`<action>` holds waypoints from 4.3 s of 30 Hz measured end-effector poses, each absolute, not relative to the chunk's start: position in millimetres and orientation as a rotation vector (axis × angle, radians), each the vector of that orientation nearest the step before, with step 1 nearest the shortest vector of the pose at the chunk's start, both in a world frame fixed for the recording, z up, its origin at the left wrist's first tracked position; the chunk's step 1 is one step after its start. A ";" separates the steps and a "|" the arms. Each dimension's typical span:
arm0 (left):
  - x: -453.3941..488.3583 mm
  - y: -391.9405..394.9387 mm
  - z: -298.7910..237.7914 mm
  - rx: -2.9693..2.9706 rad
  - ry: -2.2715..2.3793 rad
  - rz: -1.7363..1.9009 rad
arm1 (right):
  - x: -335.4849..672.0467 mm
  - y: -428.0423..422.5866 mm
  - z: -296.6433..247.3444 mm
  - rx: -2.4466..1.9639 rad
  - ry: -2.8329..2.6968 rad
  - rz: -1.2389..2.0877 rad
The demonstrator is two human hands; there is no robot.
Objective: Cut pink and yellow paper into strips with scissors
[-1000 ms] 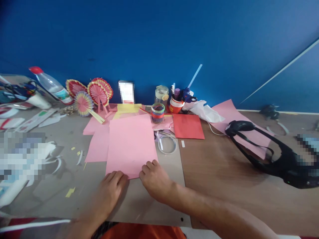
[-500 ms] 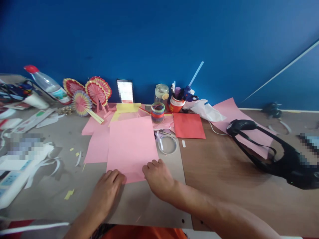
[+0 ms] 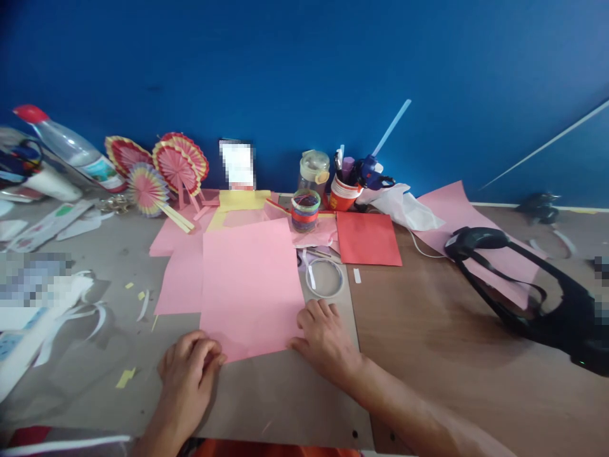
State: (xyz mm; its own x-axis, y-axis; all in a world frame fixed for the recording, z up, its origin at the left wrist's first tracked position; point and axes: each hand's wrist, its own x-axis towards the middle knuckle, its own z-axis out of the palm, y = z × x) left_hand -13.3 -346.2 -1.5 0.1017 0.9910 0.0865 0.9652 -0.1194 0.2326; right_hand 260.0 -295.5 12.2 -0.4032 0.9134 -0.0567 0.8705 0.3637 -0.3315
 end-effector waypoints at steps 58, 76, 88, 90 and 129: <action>-25.4 -362.1 2.4 2.170 1.956 0.908 | 235.9 -307.8 21.1 -1.355 -2.637 0.466; 7.8 -344.2 29.7 0.204 1.274 1.376 | 187.0 -292.8 58.0 -1.245 -2.166 1.006; 11.8 -315.6 38.0 0.203 1.181 1.575 | 226.5 -235.6 59.5 -1.352 -1.894 0.733; 14.9 -319.3 31.9 0.167 1.180 1.548 | 208.0 -251.9 62.2 -1.144 -1.997 0.765; 15.2 -307.1 15.2 0.173 1.157 1.686 | 231.0 -169.1 33.4 -1.942 -2.223 0.223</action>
State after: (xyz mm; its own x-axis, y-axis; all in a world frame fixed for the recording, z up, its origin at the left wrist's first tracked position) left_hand 15.2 -307.1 15.2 -0.4524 0.7978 -0.3985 -0.6586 0.0024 0.7525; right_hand 231.0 -169.1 33.4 -0.1296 0.9909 0.0376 0.9637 0.1348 -0.2306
